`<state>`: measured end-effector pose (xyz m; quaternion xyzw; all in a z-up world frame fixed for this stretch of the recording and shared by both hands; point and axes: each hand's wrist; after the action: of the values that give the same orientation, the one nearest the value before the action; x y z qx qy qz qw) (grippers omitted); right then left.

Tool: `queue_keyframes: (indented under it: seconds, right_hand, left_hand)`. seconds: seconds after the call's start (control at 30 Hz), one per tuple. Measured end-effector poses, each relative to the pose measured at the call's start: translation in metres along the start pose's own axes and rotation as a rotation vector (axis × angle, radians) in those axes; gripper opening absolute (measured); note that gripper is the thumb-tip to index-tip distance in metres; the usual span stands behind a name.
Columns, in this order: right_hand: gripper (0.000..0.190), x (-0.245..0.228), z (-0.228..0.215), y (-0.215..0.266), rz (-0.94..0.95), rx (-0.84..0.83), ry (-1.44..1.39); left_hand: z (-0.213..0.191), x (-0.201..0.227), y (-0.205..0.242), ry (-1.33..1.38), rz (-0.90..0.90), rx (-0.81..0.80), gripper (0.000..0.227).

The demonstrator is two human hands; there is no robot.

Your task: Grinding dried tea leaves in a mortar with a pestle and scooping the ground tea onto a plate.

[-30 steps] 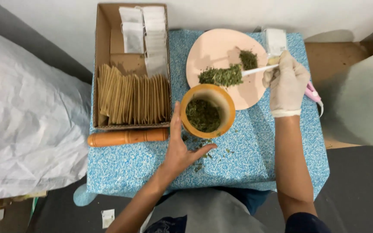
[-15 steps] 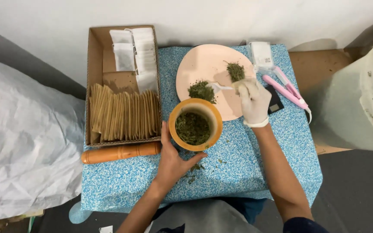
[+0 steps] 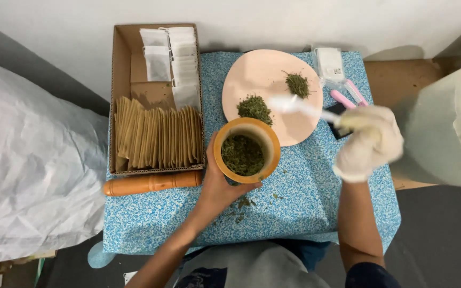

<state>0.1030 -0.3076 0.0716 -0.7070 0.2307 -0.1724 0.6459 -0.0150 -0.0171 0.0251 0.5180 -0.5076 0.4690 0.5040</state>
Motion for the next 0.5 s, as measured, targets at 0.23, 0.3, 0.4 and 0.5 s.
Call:
queue_keyframes:
  seconds: [0.23,0.3,0.4,0.5]
  right_hand:
    - [0.026,-0.082,0.022,-0.013,-0.170,-1.034,-0.041]
    - [0.019,-0.073,0.035,0.007,-0.191,-1.094,-0.125]
    - [0.017,-0.072,0.047,0.042,-0.356,-0.998,-0.090]
    - [0.019,-0.088,0.042,0.029,-0.470,-1.016,-0.144]
  left_hand:
    - [-0.006,0.011,-0.011,0.023,0.108,-0.045,0.137]
    - [-0.007,0.016,-0.011,0.007,0.138,-0.052,0.137]
    - [-0.007,0.005,-0.009,-0.043,0.146,-0.063,0.136]
    - [-0.008,-0.011,-0.009,-0.036,0.132,-0.077,0.131]
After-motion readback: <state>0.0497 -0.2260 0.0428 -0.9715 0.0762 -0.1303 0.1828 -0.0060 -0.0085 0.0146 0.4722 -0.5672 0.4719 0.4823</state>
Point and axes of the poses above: each hand's wrist, its own y-axis away from the middle knuckle, its own z-axis out of the palm, x = y × z, and after that the axes turned 10 degrees about -z, right-handed
